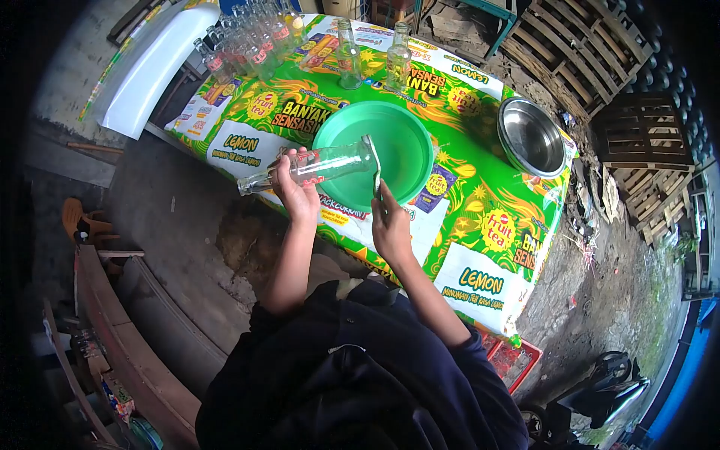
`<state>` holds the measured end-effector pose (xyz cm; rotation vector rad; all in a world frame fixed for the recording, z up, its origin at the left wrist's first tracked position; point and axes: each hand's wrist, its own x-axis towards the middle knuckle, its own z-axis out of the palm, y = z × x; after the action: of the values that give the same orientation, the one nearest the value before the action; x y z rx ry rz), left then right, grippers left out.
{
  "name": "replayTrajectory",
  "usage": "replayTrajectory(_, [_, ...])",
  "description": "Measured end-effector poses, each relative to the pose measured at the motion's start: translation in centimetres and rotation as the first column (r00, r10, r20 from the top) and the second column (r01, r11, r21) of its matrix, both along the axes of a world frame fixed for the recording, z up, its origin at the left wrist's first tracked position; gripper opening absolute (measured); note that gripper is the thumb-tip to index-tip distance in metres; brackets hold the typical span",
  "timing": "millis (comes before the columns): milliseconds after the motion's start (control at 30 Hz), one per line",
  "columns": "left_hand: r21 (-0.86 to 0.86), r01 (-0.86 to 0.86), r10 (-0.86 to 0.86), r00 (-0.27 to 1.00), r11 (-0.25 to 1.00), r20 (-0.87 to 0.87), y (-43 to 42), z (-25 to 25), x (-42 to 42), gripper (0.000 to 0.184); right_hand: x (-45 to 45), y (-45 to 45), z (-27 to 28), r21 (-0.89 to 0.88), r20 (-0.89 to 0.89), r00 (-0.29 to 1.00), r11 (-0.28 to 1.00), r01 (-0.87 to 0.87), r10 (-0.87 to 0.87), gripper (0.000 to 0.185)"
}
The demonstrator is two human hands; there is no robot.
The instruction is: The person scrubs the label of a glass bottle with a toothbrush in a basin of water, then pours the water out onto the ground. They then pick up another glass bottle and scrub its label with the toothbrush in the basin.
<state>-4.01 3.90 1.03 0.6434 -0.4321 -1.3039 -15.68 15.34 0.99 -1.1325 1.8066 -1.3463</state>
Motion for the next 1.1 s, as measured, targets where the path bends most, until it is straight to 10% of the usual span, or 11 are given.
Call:
replayTrajectory(233, [-0.019, -0.061, 0.061, 0.998, 0.998, -0.012, -1.8, 1.9, 2.4, 0.022, 0.3, -0.3, -0.6, 0.032, -0.005, 0.998, 0.997, -0.065, 0.065, 0.037])
replayTrajectory(300, [-0.011, -0.075, 0.075, 0.996, 0.997, -0.049, -2.3, 2.3, 3.9, 0.021, -0.3, -0.8, 0.2, 0.166, -0.357, 0.929, 0.985, -0.042, 0.1, 0.034])
replayTrajectory(700, [0.036, 0.104, -0.093, 0.966, 0.994, -0.241, -0.7, 5.4, 19.7, 0.02, 1.4, -2.6, 2.6, 0.502, -0.778, 0.514, 0.849, 0.164, 0.36, 0.042])
replayTrajectory(900, [-0.023, 0.033, -0.025, 0.961, 0.999, 0.275, 0.1, 8.2, 23.3, 0.022, 15.9, -5.9, 11.1, -0.104, -0.805, 0.541, 0.839, -0.534, 0.244, 0.097])
replayTrajectory(1100, [-0.188, 0.103, -0.018, 0.913, 0.977, 0.407, 0.0, 8.4, 25.3, 0.02, 26.2, -11.8, 5.3, -0.4, -0.531, 0.801, 0.751, -0.525, 0.277, 0.061])
